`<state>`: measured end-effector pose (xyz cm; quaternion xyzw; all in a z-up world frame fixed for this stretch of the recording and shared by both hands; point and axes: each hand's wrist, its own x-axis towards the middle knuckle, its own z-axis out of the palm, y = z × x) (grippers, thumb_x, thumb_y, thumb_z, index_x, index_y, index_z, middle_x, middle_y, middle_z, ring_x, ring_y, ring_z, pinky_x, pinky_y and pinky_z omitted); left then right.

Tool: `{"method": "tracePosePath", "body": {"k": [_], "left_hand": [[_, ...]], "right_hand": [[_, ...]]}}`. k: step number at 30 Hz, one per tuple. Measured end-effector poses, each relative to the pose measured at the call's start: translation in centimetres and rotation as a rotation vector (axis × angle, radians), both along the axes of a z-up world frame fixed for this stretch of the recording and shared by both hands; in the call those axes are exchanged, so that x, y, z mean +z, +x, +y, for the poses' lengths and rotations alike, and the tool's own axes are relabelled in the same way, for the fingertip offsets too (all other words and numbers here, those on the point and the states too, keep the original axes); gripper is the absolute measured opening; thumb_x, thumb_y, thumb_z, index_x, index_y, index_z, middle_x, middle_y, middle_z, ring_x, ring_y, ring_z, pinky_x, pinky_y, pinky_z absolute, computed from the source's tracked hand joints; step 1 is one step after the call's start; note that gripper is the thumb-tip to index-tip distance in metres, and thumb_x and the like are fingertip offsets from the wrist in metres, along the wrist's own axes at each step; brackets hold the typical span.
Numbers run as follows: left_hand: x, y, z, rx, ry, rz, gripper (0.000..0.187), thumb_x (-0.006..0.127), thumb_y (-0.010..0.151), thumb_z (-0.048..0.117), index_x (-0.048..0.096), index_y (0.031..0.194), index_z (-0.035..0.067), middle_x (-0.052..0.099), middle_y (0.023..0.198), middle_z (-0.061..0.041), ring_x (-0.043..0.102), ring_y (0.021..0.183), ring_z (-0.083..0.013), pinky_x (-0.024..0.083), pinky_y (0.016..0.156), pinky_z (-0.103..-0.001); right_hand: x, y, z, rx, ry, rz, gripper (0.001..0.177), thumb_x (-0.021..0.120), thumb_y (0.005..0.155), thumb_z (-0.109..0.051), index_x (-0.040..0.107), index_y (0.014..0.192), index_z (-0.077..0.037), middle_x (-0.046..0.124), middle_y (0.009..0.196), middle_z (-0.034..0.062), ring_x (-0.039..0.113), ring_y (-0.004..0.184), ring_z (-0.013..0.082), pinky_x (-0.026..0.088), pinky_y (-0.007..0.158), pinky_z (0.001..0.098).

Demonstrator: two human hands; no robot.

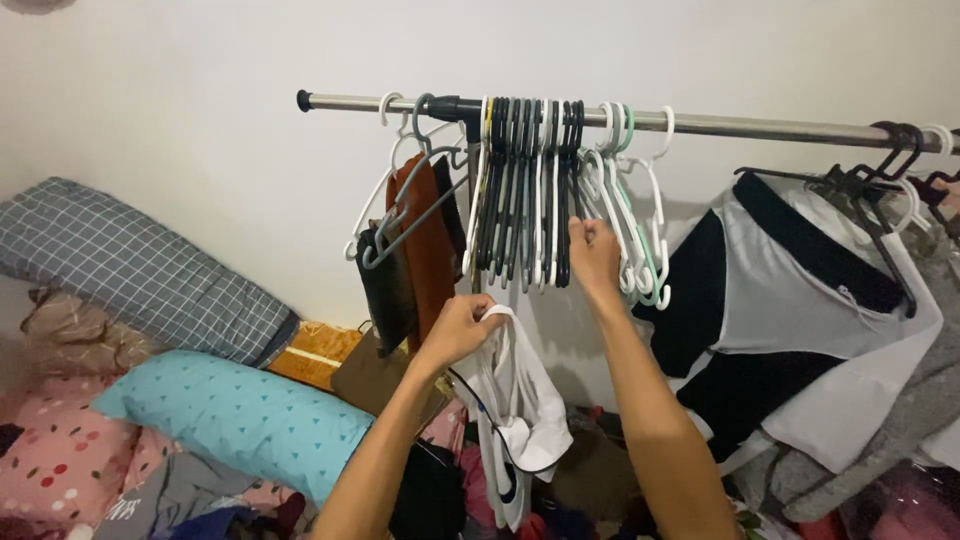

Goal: The person takes clothes from a pile on the floor, places them on hangers, and hangs them on a clothing rack. The person handles a white t-shirt, a black and white top, and a white polo shirt.

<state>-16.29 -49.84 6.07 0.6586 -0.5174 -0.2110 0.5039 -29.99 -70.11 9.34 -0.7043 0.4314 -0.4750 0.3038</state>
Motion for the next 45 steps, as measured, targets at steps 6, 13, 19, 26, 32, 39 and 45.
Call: {"method": "tracePosePath", "body": {"k": [6, 13, 19, 26, 32, 39, 45], "left_hand": [[0.5, -0.5, -0.4, 0.021, -0.014, -0.020, 0.011, 0.074, 0.081, 0.015, 0.072, 0.077, 0.004, 0.064, 0.060, -0.011, 0.056, 0.062, -0.0224, 0.045, 0.062, -0.036], [0.5, -0.7, -0.5, 0.058, -0.018, 0.000, 0.011, 0.075, 0.082, 0.017, 0.074, 0.078, 0.007, 0.067, 0.061, -0.008, 0.058, 0.062, -0.0197, 0.047, 0.061, -0.033], [-0.4, -0.6, -1.2, 0.077, -0.066, 0.016, 0.012, 0.074, 0.084, 0.015, 0.074, 0.077, 0.005, 0.065, 0.058, -0.009, 0.055, 0.060, -0.0182, 0.047, 0.060, -0.034], [-2.4, -0.6, -1.7, 0.103, -0.049, 0.152, 0.014, 0.073, 0.085, 0.015, 0.072, 0.073, 0.007, 0.057, 0.054, -0.001, 0.051, 0.056, -0.0139, 0.043, 0.055, -0.028], [-5.9, -0.9, -2.0, 0.049, -0.070, 0.238, 0.015, 0.073, 0.084, 0.013, 0.070, 0.071, 0.008, 0.049, 0.051, 0.002, 0.043, 0.051, -0.0102, 0.033, 0.050, -0.025], [-8.2, -3.2, -0.8, -0.023, -0.057, 0.395, 0.014, 0.071, 0.085, 0.011, 0.068, 0.071, 0.007, 0.046, 0.051, 0.006, 0.040, 0.050, -0.0052, 0.028, 0.049, -0.020], [-10.3, -4.5, -0.1, -0.011, -0.022, 0.429, 0.014, 0.072, 0.085, 0.013, 0.068, 0.072, 0.008, 0.051, 0.051, 0.005, 0.041, 0.048, -0.0036, 0.029, 0.046, -0.018]], "right_hand": [[-0.3, -0.3, -0.6, 0.043, -0.016, -0.050, 0.045, 0.055, 0.103, -0.043, 0.071, 0.099, -0.002, 0.066, 0.081, 0.0179, 0.067, 0.086, 0.0394, 0.048, 0.077, 0.0488], [0.4, -1.4, -0.2, 0.026, -0.086, -0.077, 0.043, 0.056, 0.103, -0.043, 0.067, 0.096, -0.002, 0.060, 0.074, 0.0199, 0.063, 0.080, 0.0422, 0.046, 0.074, 0.0498], [-1.7, -2.7, -0.2, 0.060, -0.177, -0.143, 0.039, 0.055, 0.106, -0.033, 0.059, 0.087, 0.001, 0.047, 0.061, 0.0156, 0.054, 0.065, 0.0322, 0.043, 0.067, 0.0438], [-4.2, -5.3, 3.0, 0.074, -0.104, -0.187, 0.032, 0.055, 0.108, -0.027, 0.059, 0.082, -0.008, 0.047, 0.054, 0.0027, 0.048, 0.054, 0.0161, 0.041, 0.057, 0.0309], [-5.5, -7.6, 8.0, -0.013, -0.021, -0.125, 0.030, 0.057, 0.107, -0.028, 0.065, 0.094, -0.003, 0.061, 0.069, 0.0124, 0.058, 0.067, 0.0270, 0.047, 0.068, 0.0427], [-9.3, -9.9, 12.0, -0.144, 0.273, 0.069, 0.031, 0.054, 0.105, -0.048, 0.069, 0.101, -0.022, 0.073, 0.080, -0.0009, 0.070, 0.078, 0.0248, 0.051, 0.079, 0.0436], [-12.7, -12.0, 12.7, -0.032, 0.067, -0.052, 0.024, 0.061, 0.104, -0.030, 0.068, 0.091, -0.010, 0.061, 0.064, 0.0048, 0.055, 0.062, 0.0175, 0.046, 0.061, 0.0324]]}}
